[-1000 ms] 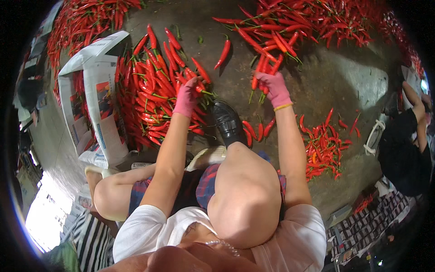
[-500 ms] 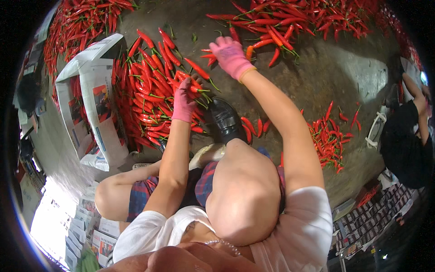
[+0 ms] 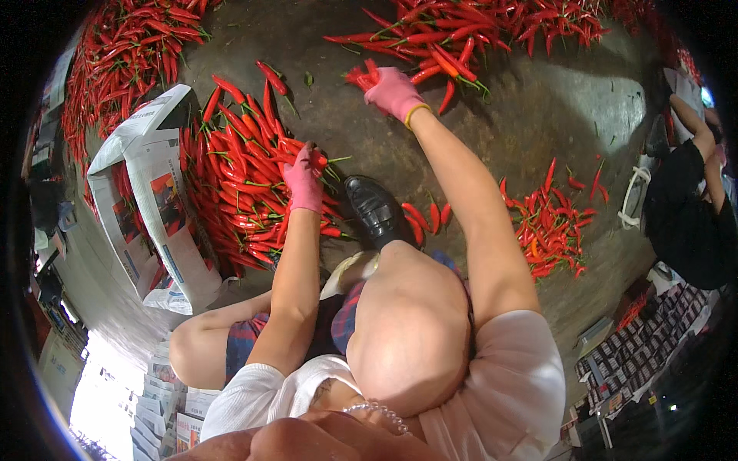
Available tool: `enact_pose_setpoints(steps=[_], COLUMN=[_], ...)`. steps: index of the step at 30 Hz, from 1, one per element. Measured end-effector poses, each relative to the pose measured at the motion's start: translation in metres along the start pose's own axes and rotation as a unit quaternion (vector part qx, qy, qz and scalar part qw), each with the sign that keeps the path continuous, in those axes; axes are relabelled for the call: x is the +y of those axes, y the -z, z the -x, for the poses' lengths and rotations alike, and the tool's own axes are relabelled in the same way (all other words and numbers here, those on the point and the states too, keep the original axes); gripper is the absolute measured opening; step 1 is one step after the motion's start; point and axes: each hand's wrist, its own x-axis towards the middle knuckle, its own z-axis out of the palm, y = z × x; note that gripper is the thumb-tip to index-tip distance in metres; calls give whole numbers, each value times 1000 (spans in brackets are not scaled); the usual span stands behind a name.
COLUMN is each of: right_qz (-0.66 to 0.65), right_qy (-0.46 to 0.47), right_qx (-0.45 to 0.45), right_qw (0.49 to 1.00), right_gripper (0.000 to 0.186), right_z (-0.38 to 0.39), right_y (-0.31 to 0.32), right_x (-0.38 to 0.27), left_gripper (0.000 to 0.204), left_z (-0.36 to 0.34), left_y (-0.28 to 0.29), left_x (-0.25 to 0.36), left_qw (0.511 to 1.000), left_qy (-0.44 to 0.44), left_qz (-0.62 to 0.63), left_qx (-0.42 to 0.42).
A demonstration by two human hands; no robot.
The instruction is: The person picks up handfuls of red chili peppers from a pile on the floor and places them into a cardboard box.
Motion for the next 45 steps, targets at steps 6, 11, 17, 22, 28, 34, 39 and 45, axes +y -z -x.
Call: enact_pose_setpoints(steps=[6, 11, 17, 22, 28, 34, 39, 45], right_qz=[-152, 246, 159, 444, 353, 491, 187, 121], right_qy=[95, -22, 98, 196, 129, 90, 254, 64], right_qx=[-124, -282, 123, -59, 123, -84, -73, 72], right_qw=[976, 927, 975, 873, 918, 862, 946, 988], right_gripper=[27, 44, 44, 44, 42, 31, 50, 49], right_z=[68, 154, 91, 69, 36, 51, 103, 114], right_y=[-4, 69, 25, 21, 88, 15, 46, 56], right_x=[-7, 103, 46, 38, 11, -3, 30, 35], left_gripper=[29, 37, 43, 42, 53, 54, 43, 43], left_z=[-18, 20, -19, -28, -36, -51, -30, 2], left_y=[42, -10, -103, -56, -6, -14, -19, 4], left_x=[12, 49, 78, 64, 88, 89, 116, 76], left_qw=[998, 968, 376, 415, 367, 468, 846, 942], left_qy=[8, -100, -555, -594, -556, -474, -227, 76], left_qz=[44, -99, -682, -594, -659, -657, -380, 122], left_qx=[-33, -209, -294, -350, -349, -353, -296, -302])
